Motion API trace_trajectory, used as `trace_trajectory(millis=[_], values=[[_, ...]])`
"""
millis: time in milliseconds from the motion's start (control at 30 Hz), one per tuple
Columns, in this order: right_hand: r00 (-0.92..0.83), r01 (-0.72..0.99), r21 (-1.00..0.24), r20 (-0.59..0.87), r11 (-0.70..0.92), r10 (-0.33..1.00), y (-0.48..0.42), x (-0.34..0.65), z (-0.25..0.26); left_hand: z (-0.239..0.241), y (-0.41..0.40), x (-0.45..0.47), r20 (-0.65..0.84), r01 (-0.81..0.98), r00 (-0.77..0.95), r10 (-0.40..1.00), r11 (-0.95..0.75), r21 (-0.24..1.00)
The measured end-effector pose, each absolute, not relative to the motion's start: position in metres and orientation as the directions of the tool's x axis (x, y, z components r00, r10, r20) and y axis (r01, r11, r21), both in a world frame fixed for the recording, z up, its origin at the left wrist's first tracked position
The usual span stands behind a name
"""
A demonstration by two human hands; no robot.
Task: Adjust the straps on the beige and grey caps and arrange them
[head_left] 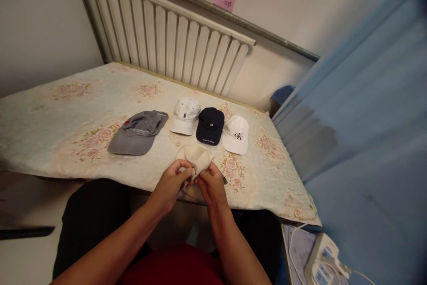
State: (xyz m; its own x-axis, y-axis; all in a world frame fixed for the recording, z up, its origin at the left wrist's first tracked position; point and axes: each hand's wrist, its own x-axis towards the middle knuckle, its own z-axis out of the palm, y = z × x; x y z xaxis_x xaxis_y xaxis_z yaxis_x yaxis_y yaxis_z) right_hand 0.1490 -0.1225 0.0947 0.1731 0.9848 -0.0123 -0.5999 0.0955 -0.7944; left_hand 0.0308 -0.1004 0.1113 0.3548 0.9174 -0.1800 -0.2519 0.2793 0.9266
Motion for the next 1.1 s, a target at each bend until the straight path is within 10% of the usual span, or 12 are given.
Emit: trace_trajectory(millis=[867, 1100], values=[[0.131, -0.724, -0.690, -0.117, 0.015, 0.984, -0.1141, 0.1466, 0.0926, 0.1031, -0.0998, 0.0293, -0.201, -0.200, 0.450, 0.870, 0.317, 0.927], [0.327, -0.551, -0.835, -0.205, 0.009, 0.923, -0.1173, 0.1424, 0.0916, 0.1062, -0.1044, 0.0310, -0.207, -0.172, 0.385, 0.899, 0.291, 0.941]])
